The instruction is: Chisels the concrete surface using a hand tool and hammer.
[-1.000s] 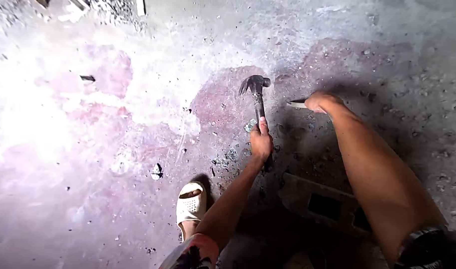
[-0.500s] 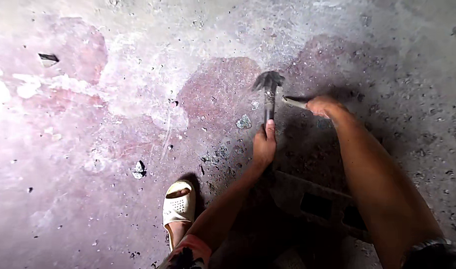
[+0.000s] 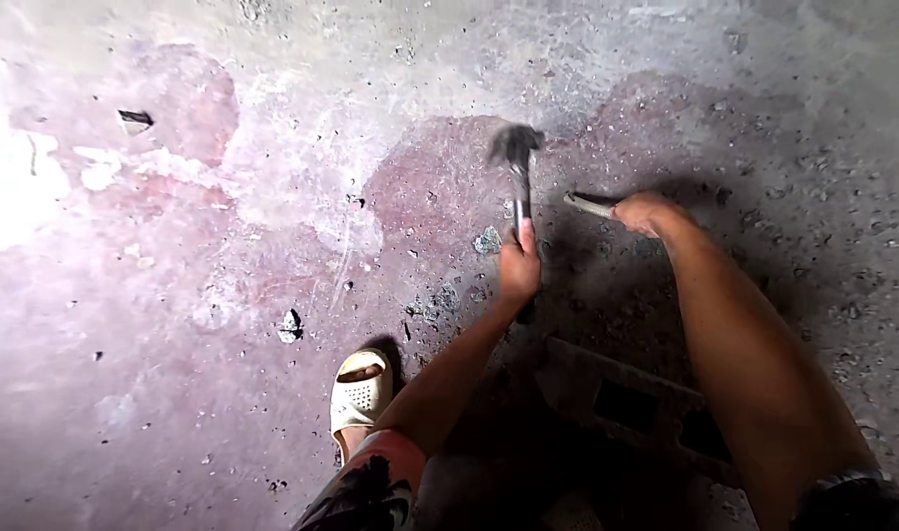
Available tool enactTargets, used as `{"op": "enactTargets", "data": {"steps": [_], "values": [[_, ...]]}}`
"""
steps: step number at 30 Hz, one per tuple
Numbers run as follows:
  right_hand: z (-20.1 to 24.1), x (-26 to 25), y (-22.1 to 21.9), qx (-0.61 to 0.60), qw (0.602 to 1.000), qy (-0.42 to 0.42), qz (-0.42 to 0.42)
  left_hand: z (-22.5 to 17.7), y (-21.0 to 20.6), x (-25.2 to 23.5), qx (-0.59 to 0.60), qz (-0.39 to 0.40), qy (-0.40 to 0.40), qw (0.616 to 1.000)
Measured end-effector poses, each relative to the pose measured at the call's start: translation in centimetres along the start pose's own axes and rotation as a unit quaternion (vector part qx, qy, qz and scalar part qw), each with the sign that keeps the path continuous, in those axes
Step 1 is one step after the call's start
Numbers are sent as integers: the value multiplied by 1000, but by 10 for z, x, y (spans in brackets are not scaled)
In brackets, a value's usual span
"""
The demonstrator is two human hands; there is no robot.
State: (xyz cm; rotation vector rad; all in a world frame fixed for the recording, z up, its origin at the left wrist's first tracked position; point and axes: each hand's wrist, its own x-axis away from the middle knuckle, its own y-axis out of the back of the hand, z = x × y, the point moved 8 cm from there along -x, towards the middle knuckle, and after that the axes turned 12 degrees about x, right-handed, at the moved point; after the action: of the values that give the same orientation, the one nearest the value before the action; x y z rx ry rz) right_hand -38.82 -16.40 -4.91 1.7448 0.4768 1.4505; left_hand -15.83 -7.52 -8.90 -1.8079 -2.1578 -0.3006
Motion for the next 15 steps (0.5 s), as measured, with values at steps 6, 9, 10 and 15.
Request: {"op": "enactTargets", "data": {"steps": [6, 9, 10, 15], "values": [[-2, -1, -4, 6, 1000, 9, -14, -6, 14, 4, 52, 53, 154, 985], [4, 9, -3, 35, 999, 6, -13, -16, 11, 10, 82, -8, 43, 996], [6, 12, 1, 39, 999, 3, -18, -9, 3, 6, 54, -18, 22, 998], [6, 17, 0, 40, 999, -9, -18, 5, -6, -10, -93, 102, 167, 976]]}}
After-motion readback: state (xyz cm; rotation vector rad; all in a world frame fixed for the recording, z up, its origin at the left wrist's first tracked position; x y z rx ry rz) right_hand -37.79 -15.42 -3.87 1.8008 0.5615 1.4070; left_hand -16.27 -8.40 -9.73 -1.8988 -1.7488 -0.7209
